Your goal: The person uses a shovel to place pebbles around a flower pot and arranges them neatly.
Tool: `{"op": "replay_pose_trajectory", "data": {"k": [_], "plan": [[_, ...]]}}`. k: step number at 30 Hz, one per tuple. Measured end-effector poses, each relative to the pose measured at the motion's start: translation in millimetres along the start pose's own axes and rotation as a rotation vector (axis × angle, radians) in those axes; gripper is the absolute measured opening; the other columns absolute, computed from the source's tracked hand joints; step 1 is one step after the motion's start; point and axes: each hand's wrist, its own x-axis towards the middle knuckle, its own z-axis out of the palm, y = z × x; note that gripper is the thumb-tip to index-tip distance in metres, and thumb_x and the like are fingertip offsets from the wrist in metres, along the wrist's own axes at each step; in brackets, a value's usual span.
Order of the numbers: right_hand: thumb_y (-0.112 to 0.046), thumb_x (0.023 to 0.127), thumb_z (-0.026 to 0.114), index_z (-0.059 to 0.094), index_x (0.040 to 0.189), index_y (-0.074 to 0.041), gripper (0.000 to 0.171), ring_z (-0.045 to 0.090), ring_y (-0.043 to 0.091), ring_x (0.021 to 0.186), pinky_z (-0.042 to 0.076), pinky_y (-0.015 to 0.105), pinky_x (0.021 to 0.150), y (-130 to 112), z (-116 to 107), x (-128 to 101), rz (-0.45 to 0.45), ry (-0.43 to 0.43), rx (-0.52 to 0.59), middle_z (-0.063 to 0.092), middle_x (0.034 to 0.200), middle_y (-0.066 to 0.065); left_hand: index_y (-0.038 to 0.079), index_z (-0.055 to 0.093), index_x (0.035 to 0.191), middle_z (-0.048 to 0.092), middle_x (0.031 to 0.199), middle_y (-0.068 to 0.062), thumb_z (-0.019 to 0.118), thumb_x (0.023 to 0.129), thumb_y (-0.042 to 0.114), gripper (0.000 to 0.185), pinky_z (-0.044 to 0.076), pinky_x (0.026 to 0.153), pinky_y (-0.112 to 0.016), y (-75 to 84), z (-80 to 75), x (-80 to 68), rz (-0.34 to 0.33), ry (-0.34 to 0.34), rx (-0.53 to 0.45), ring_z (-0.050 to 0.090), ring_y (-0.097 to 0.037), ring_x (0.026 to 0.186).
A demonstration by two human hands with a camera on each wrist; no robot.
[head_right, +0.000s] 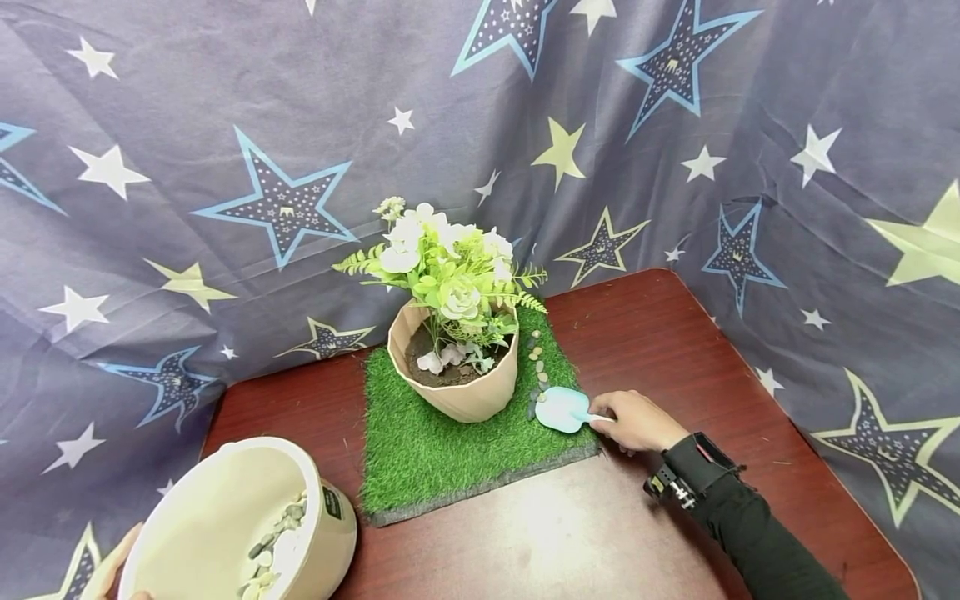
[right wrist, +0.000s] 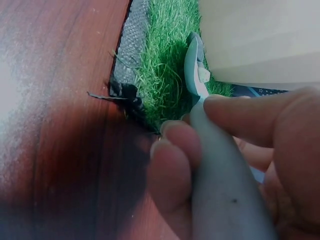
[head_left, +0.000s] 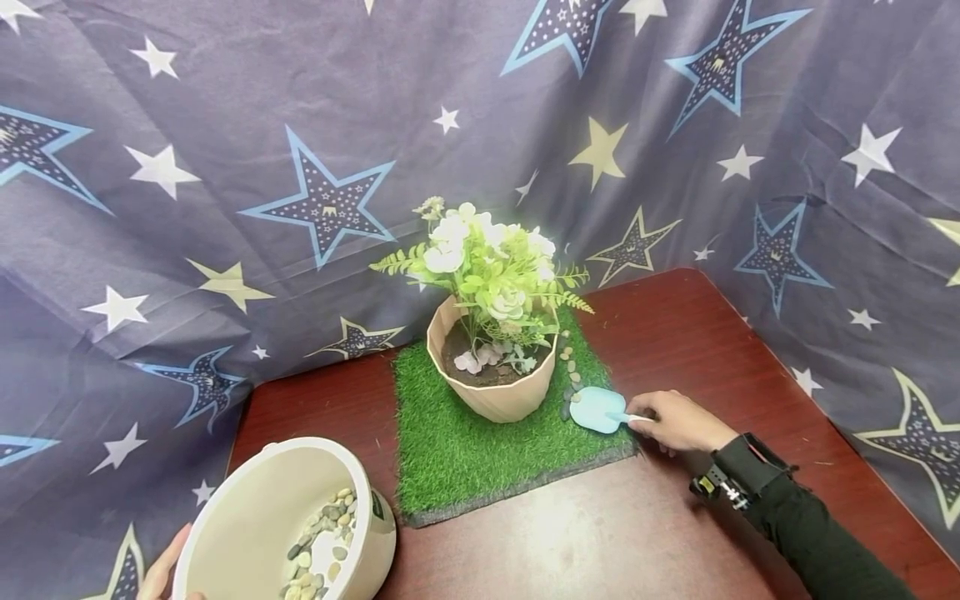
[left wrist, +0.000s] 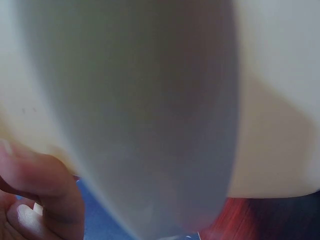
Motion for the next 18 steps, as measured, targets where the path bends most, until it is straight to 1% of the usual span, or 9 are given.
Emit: {"op": "replay_pose_trajectory", "data": {"k": [1,5,8,11,16,18], "plan": [[-0.015,0.100,0.065,0.072,0.110,-0.008,0.014,0.055,0.011,0.047,0.048,0.029,0.045,-0.6,0.0,0.1,0.006,0.001,0.001,0.065,0.072,0.005,0.034,0.048,0.156,0.060,0.141,0.019,0.034,0.081,-0.034,0.102,0.055,0.077,-0.012,-0.7,-0.5,0.4,0.005,-0.008,-0.004,0.065,0.003,0.110],[-0.017,0.101,0.064,0.072,0.111,-0.009,0.015,0.055,0.011,0.048,0.047,0.028,0.047,0.0,0.6,-0.3,0.012,0.005,-0.006,0.064,0.073,0.004,0.028,0.045,0.158,0.060,0.144,0.014,0.030,0.076,-0.037,0.106,0.057,0.079,-0.014,-6.0,-6.3,4.0,0.042,-0.081,-0.076,0.066,0.000,0.112],[-0.017,0.101,0.064,0.073,0.112,-0.010,0.016,0.054,0.010,0.049,0.046,0.027,0.048,1.3,1.4,-1.5,-0.002,0.016,-0.021,0.064,0.074,0.003,0.029,0.045,0.158,0.060,0.144,0.016,0.030,0.075,-0.037,0.107,0.056,0.079,-0.013,-5.0,-4.7,3.2,0.043,-0.066,-0.039,0.065,0.001,0.113],[-0.017,0.101,0.064,0.073,0.111,-0.010,0.015,0.054,0.009,0.049,0.046,0.026,0.049,0.8,1.2,-4.6,-0.017,0.032,-0.037,0.063,0.073,0.002,0.030,0.045,0.158,0.059,0.143,0.018,0.032,0.077,-0.037,0.106,0.055,0.079,-0.012,-3.2,-2.2,1.7,0.025,-0.042,-0.005,0.064,0.003,0.113],[-0.018,0.100,0.066,0.073,0.109,-0.012,0.013,0.052,0.006,0.050,0.045,0.024,0.051,-7.0,0.0,-12.4,-0.037,0.050,-0.066,0.063,0.074,-0.001,0.032,0.045,0.158,0.059,0.143,0.018,0.032,0.079,-0.036,0.105,0.056,0.078,-0.013,-0.7,-0.1,0.0,-0.001,-0.023,-0.010,0.065,0.003,0.111],[-0.019,0.100,0.066,0.073,0.108,-0.012,0.013,0.052,0.003,0.050,0.045,0.023,0.052,-12.2,0.4,-15.8,-0.058,0.047,-0.078,0.064,0.075,-0.003,0.032,0.045,0.158,0.059,0.142,0.019,0.033,0.079,-0.036,0.105,0.055,0.078,-0.012,-0.2,0.3,-0.5,0.000,-0.011,0.009,0.064,0.003,0.111]]}}
